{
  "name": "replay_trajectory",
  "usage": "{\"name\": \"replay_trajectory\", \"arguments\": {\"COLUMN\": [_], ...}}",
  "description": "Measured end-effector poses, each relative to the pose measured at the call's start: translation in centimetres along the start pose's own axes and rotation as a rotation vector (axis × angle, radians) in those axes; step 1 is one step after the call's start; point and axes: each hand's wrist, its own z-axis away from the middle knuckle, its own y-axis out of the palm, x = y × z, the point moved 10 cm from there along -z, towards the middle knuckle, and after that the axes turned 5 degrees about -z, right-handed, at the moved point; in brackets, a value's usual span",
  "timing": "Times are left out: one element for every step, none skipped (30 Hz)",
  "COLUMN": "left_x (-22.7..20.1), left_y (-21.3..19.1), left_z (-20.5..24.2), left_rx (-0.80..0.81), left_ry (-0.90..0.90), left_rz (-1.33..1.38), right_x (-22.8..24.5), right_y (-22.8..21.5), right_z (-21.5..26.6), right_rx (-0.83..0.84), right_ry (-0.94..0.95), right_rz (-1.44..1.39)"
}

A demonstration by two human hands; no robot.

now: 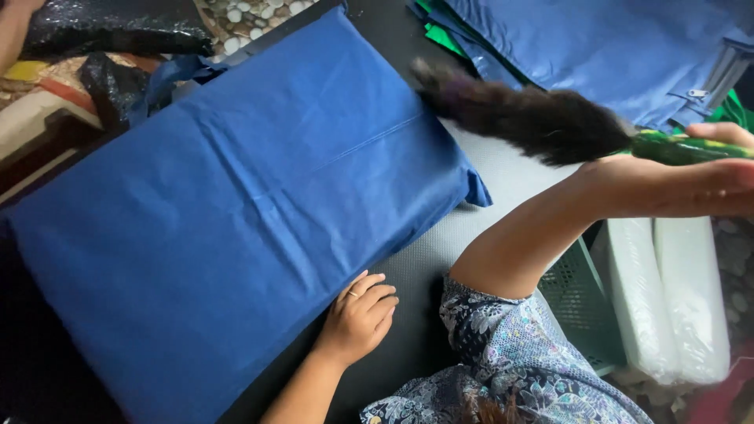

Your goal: Wiping a packaged pillow with a duster and then wrapping it in bubble wrap for shipping.

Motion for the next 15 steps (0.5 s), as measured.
{"name": "replay_trajectory", "arguments": {"left_x": [-0.1, -0.1, -0.1, -0.2, -0.2, -0.2, -0.3, -0.4, -0.4, -0.5, -0.5, -0.5, -0.8, -1.0, -1.1], "left_y": [0.0, 0.0, -0.1, -0.1, -0.2, -0.2, -0.2, -0.2, -0.3, -0.3, -0.4, -0.4, -0.5, -0.7, -0.8], "left_z": [0.0, 0.0, 0.1, 0.1, 0.1, 0.0, 0.1, 0.1, 0.1, 0.1, 0.1, 0.1, 0.0, -0.1, -0.2], "left_rx": [0.002, -0.008, -0.016, -0.013, -0.014, -0.015, -0.012, -0.012, -0.014, -0.012, -0.02, -0.029, -0.028, -0.024, -0.022], "left_ry": [0.004, 0.004, 0.004, 0.008, 0.005, 0.002, 0.009, 0.003, -0.003, 0.004, -0.003, -0.009, -0.006, -0.004, -0.003], "left_rz": [0.006, 0.006, 0.006, 0.012, 0.011, 0.011, 0.014, 0.021, 0.029, 0.032, 0.031, 0.029, 0.031, 0.036, 0.041], "right_x": [-0.1, -0.8, -1.3, -2.7, -6.0, -9.3, -9.7, -11.8, -13.7, -13.8, -14.4, -15.0, -15.0, -15.7, -16.1], "right_y": [-0.2, -1.6, -3.1, -4.6, -7.1, -9.3, -9.8, -10.5, -10.7, -10.3, -9.5, -8.7, -8.8, -7.1, -5.1], "right_z": [-0.5, -0.8, -1.0, -0.7, 0.3, 1.8, 1.9, 3.4, 5.0, 5.3, 6.0, 6.8, 7.1, 7.9, 8.8], "right_rx": [0.002, -0.107, -0.22, -0.219, -0.311, -0.404, -0.407, -0.472, -0.533, -0.536, -0.539, -0.541, -0.542, -0.407, -0.265], "right_ry": [-0.006, 0.049, 0.103, 0.097, 0.3, 0.502, 0.496, 0.679, 0.861, 0.854, 0.906, 0.956, 0.952, 1.055, 1.15], "right_rz": [0.005, 0.108, 0.212, 0.218, 0.174, 0.129, 0.132, 0.05, -0.038, -0.036, -0.105, -0.175, -0.173, -0.275, -0.377]}}
